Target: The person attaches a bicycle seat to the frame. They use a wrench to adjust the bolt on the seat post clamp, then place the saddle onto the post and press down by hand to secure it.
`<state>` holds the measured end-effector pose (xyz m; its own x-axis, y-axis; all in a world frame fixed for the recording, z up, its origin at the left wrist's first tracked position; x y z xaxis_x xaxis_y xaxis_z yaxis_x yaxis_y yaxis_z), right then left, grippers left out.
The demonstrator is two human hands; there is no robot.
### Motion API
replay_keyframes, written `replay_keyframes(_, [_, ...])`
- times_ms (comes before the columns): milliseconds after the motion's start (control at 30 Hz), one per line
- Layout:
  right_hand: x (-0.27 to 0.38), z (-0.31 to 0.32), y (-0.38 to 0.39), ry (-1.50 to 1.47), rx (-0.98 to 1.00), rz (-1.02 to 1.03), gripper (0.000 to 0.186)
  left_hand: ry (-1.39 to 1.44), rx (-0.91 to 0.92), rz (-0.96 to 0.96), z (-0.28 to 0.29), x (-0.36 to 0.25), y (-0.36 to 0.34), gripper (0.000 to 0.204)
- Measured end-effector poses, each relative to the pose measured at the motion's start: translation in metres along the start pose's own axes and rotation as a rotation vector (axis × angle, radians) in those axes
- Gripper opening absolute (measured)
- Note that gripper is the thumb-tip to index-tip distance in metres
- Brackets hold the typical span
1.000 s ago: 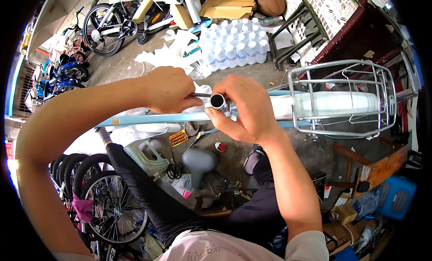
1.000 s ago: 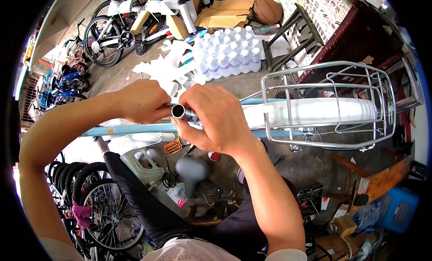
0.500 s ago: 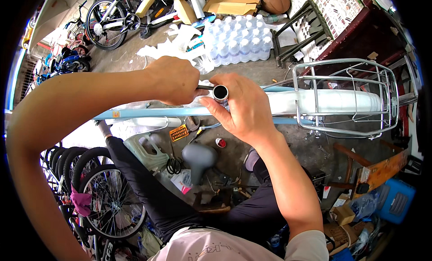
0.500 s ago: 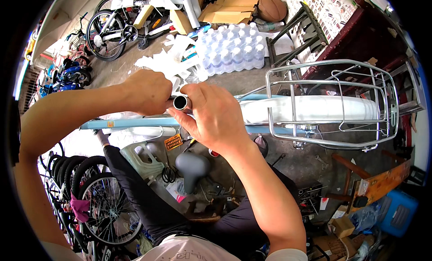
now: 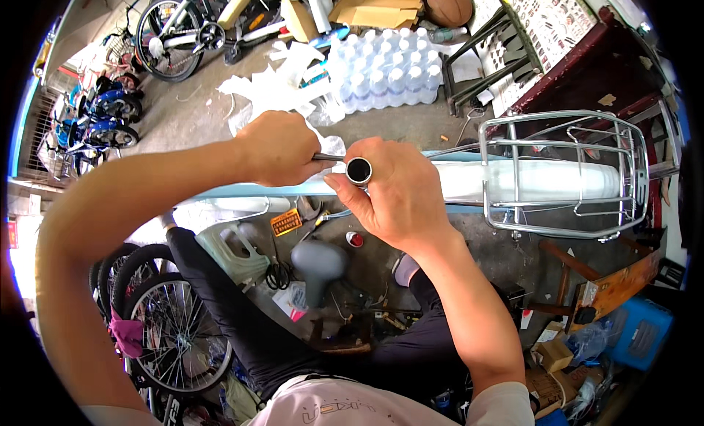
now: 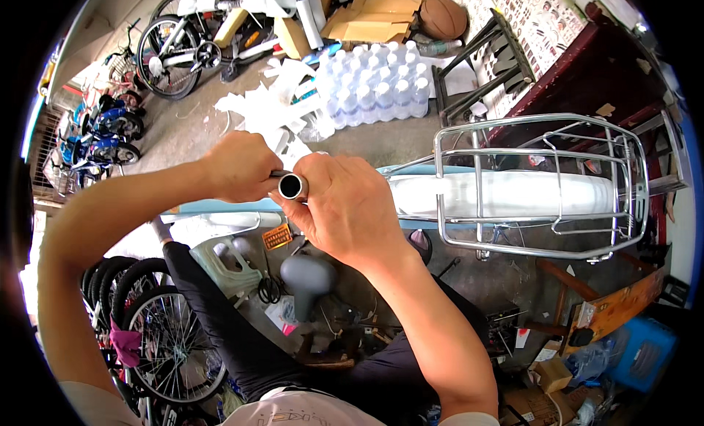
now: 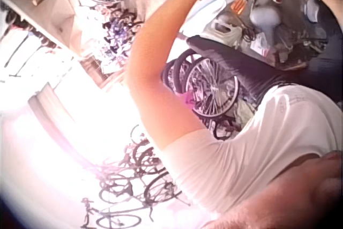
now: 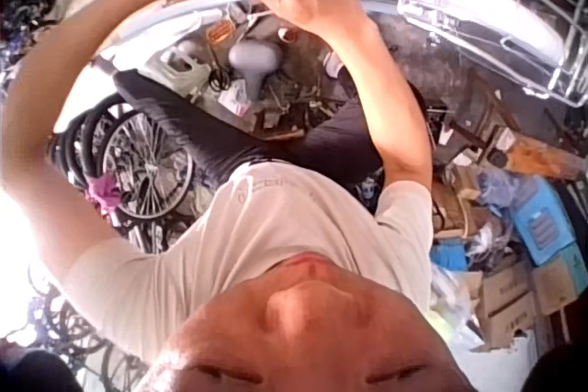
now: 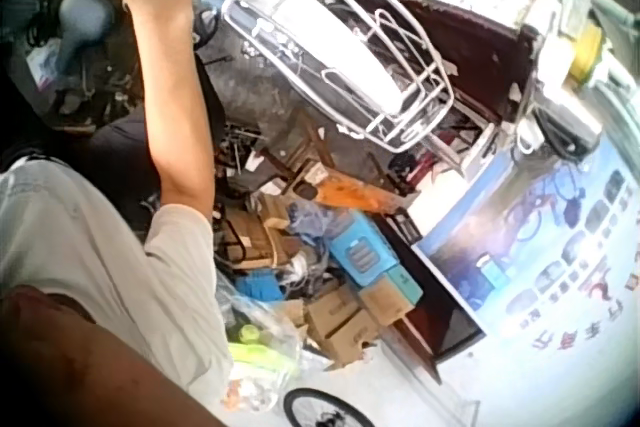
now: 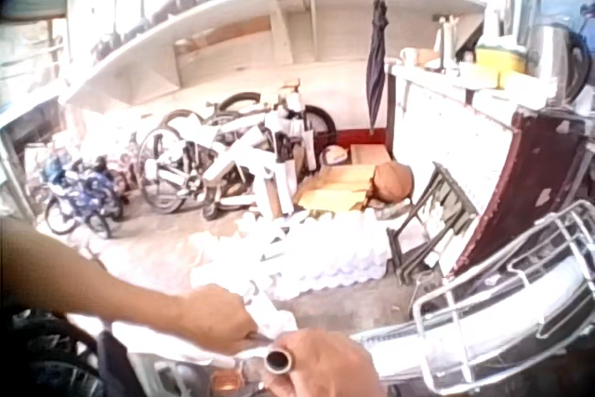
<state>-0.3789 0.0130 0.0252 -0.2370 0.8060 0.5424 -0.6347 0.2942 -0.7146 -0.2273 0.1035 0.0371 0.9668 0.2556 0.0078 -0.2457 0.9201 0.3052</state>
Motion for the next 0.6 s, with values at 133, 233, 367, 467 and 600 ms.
replay_keyframes(133, [-0.002, 0.018, -0.005, -0.046, 0.084, -0.010, 0.035, -0.005, -0.089, -0.043, 0.002, -0.008, -0.001, 0.023])
replay_keyframes(233, [-0.006, 0.032, -0.007, -0.074, 0.092, 0.039, 0.049, -0.071, -0.222, -0.102, 0.006, -0.014, 0.004, 0.033])
replay_keyframes(367, [-0.010, 0.040, -0.008, -0.165, 0.096, -0.039, 0.061, -0.218, -0.471, -0.164, 0.010, -0.012, 0.019, 0.023])
replay_keyframes(467, [-0.019, 0.043, -0.011, -0.205, 0.084, -0.160, 0.059, -0.199, -0.537, -0.091, 0.018, -0.009, 0.028, 0.023])
replay_keyframes(600, [-0.027, 0.043, -0.013, -0.290, -0.101, -0.257, 0.045, 0.153, -0.478, 0.178, 0.015, 0.007, 0.039, 0.022])
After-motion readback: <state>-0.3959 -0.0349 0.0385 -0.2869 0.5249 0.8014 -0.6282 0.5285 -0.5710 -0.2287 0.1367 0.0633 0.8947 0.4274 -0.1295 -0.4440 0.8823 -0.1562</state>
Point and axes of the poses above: each hand's wrist, its own y-axis away from the middle knuckle, its own z-axis out of the back of the hand, x = y × z, the point moved 4 cm from there along -y, towards the middle knuckle, and after that the axes turned 11 degrees about -x, right-handed, at the moved point
